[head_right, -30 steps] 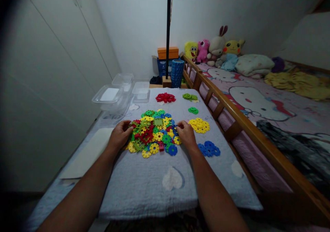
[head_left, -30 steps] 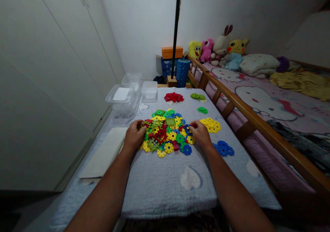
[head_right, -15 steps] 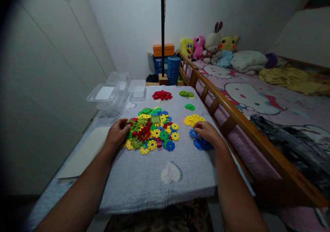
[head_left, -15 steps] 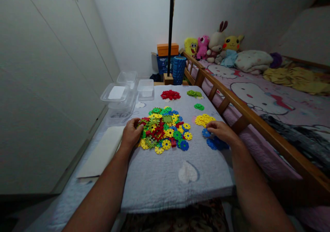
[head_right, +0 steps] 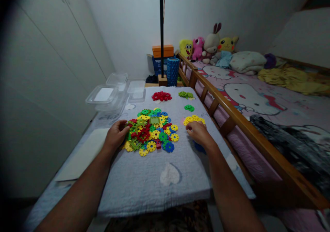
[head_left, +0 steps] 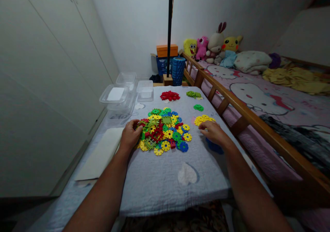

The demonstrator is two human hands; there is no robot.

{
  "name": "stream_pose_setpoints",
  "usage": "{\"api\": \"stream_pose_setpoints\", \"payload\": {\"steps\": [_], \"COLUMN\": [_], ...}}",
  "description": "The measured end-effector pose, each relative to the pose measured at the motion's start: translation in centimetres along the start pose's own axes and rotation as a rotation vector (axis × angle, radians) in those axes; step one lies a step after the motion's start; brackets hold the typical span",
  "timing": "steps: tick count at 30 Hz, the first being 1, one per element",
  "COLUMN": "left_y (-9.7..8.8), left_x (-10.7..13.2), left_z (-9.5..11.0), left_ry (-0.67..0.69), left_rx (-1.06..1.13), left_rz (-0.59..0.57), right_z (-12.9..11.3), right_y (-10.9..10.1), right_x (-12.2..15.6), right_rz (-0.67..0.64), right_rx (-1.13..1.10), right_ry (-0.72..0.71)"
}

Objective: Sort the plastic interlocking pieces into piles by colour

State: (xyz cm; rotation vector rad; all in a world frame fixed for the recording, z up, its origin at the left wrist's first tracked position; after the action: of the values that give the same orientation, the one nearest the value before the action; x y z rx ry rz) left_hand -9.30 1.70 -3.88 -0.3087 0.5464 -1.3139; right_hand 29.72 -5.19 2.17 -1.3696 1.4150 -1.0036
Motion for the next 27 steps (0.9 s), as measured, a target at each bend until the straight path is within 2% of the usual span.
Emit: {"api": "stream_pose_setpoints", "payload": {"steps": [5,9,16,19,24,27], "left_y": [-0.1,0.0,0.1,0.0,-0.1,-0.1], "left_x": [0.0,0.0,-0.2,-0.1,0.0,0.0], "left_z": [-0.1,-0.1,-0.5,-0.4,-0.1,-0.1], "left_ry": [0.004,0.002,0.013,0.017,0.005,0.008], "left_rx": [-0.012,0.009,-0.003,-0.005,0.002,0.002], "left_rz": [-0.006,-0.004,-0.012,-0.016,-0.014,-0.014], "right_z": [-4.2,-4.8,-4.0,-3.5,-0.2,2.3], "right_y": [2.1,3.4,3.6,3.4,2.2,1.4], "right_x": [-2.0,-2.6,-2.5,-2.7,-3.1,-3.0], "right_rz": [-0.017,-0.010,-0.007,0.047,0.321,0.406], "right_rx": [0.076,0.128,0.074,-0.006,-0.129,-0.178], "right_ry": [-0.143,-0.180,-0.221,-0.202,-0.022,0.137]}}
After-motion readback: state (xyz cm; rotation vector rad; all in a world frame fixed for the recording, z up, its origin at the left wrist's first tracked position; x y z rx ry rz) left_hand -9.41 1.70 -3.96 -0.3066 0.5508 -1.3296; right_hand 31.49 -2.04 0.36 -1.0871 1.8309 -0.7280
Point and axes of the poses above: each hand's wrist, its own x-axis away from the middle knuckle, its own y-axis out of the palm, z = x × y, the point moved 1 cm from there along -x, towards the middle knuckle, and after that the axes turned 2 degrees about z, right-handed, at the moved point
